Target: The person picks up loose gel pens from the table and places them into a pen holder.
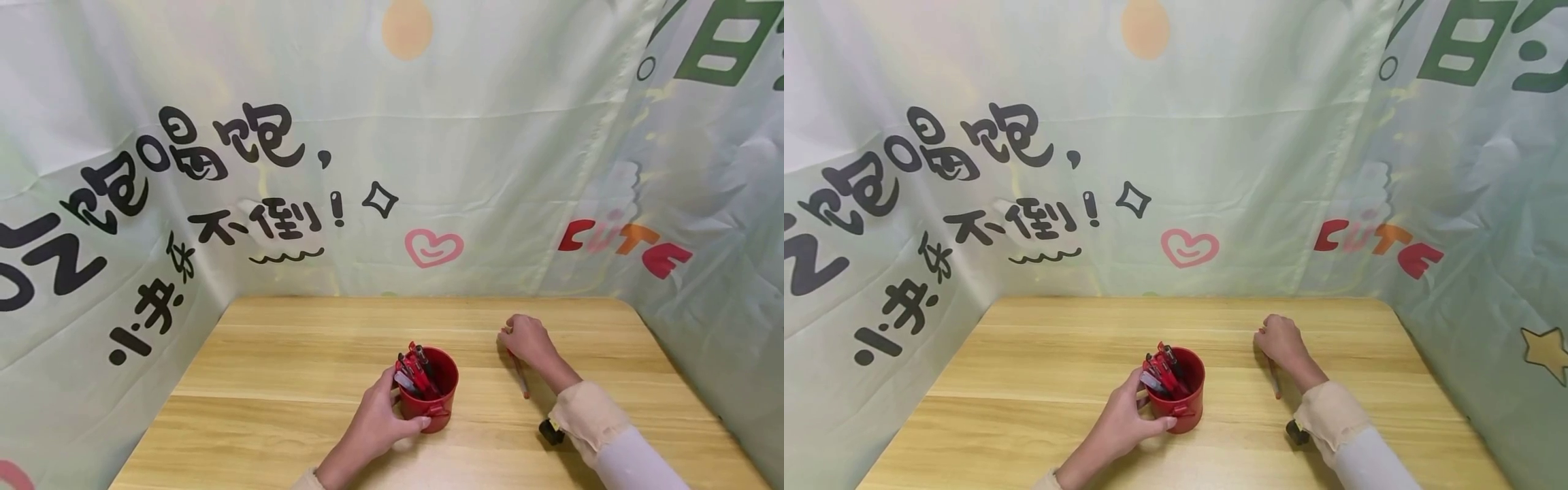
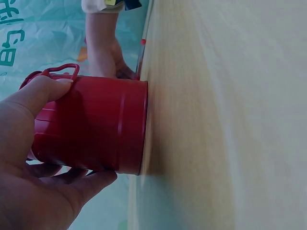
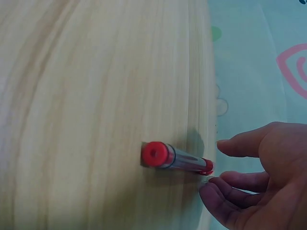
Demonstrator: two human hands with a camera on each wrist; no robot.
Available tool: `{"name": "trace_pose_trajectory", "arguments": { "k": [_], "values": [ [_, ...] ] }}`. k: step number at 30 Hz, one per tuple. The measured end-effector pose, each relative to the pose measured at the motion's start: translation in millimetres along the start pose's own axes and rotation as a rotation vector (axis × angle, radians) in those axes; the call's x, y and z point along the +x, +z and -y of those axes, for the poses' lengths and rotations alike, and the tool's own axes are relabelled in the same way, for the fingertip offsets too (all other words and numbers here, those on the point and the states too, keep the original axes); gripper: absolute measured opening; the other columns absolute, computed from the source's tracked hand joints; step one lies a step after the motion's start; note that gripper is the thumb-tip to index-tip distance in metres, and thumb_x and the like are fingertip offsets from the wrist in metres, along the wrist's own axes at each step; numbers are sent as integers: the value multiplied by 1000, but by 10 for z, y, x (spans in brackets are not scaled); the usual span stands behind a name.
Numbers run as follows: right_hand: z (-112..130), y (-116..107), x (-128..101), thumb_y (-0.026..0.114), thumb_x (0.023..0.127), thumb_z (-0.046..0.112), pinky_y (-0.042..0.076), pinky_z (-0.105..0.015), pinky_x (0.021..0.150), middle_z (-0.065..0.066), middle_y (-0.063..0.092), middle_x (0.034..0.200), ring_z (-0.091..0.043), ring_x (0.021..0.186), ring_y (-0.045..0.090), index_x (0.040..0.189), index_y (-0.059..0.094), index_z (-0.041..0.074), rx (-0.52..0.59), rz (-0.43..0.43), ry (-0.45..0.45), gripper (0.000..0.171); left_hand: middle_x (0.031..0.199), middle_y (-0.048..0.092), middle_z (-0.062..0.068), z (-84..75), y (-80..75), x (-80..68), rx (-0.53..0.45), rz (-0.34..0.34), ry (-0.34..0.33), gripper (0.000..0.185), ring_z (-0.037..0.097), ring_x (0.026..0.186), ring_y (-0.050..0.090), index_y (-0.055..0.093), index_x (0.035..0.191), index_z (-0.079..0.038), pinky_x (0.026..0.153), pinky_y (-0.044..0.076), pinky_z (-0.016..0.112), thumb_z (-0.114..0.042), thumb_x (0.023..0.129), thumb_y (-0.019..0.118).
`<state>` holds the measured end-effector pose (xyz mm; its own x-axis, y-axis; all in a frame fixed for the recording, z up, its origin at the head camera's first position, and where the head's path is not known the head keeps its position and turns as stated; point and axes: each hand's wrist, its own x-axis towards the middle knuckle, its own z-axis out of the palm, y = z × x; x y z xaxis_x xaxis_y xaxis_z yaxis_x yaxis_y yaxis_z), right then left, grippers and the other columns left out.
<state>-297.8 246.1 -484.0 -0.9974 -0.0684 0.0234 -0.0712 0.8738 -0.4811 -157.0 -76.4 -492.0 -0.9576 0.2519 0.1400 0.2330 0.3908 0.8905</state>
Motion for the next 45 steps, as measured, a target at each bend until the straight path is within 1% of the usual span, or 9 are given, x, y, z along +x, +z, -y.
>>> {"name": "trace_pose_trajectory", "arguments": {
  "k": [2, 4, 8, 12, 15, 21, 30, 37, 45],
  "values": [
    [-1, 11, 4, 60, 96, 12, 42, -29, 56, -13, 60, 67, -14, 56, 44, 77, 63, -1, 4, 14, 1, 23, 149, 58, 12, -3, 4, -2, -1, 5, -9, 96, 33, 133, 60, 42, 153, -5, 103, 61, 42, -29, 75, 92],
    [3, 21, 4, 59, 97, 10, 35, -26, 54, 0, 43, 53, -11, 50, 34, 61, 48, 12, 7, 23, 0, 37, 150, 57, 11, -4, 3, -2, 1, 7, -19, 97, 33, 134, 60, 41, 154, -6, 104, 60, 42, -30, 75, 92],
    [27, 30, 2, 60, 97, 11, 34, -24, 52, 6, 34, 49, -10, 47, 32, 56, 40, 21, 17, 37, 7, 47, 151, 56, 13, -13, -4, 0, 3, 9, -24, 98, 34, 135, 59, 40, 154, -5, 104, 60, 43, -30, 75, 92],
    [34, 34, 2, 64, 93, 10, 40, -26, 57, 0, 55, 61, -14, 56, 43, 65, 59, 12, -5, 51, 17, 29, 151, 55, 13, -22, -7, 3, 2, 11, -24, 98, 35, 135, 59, 40, 155, -5, 104, 60, 42, -30, 76, 92],
    [36, 26, -5, 66, 90, 8, 47, -30, 61, -11, 71, 83, -19, 69, 57, 84, 72, 2, -29, 55, 11, 10, 151, 55, 13, -27, -2, 4, -1, 13, -23, 98, 35, 135, 59, 40, 155, -5, 104, 60, 42, -29, 76, 92],
    [62, 8, -28, 65, 93, 9, 54, -32, 62, -26, 74, 105, -22, 76, 66, 108, 72, -9, -26, 41, 5, 24, 150, 57, 12, -31, 6, 8, -5, 12, -19, 97, 33, 134, 59, 41, 154, -5, 104, 61, 41, -28, 75, 92],
    [178, -53, -88, 64, 96, 13, 46, -26, 53, -24, 74, 102, -16, 59, 54, 110, 71, -7, 39, -3, -13, 25, 151, 56, 11, -17, 1, 7, -5, 13, -29, 97, 34, 135, 59, 40, 155, -6, 104, 60, 42, -28, 75, 92],
    [328, -138, -134, 60, 97, 11, 47, -27, 47, -29, 75, 108, -14, 46, 53, 118, 71, -8, 90, -9, -48, 31, 151, 56, 11, -10, -6, 2, -8, 15, -24, 97, 34, 134, 60, 40, 155, -5, 104, 60, 42, -29, 76, 92],
    [512, -202, -200, 62, 95, 12, 52, -26, 54, -23, 78, 102, -14, 63, 65, 114, 74, -5, 47, -61, -130, 28, 150, 57, 14, -17, -2, 6, -1, 10, -10, 96, 36, 133, 60, 41, 153, -4, 103, 61, 45, -28, 76, 92]
  ]
}}
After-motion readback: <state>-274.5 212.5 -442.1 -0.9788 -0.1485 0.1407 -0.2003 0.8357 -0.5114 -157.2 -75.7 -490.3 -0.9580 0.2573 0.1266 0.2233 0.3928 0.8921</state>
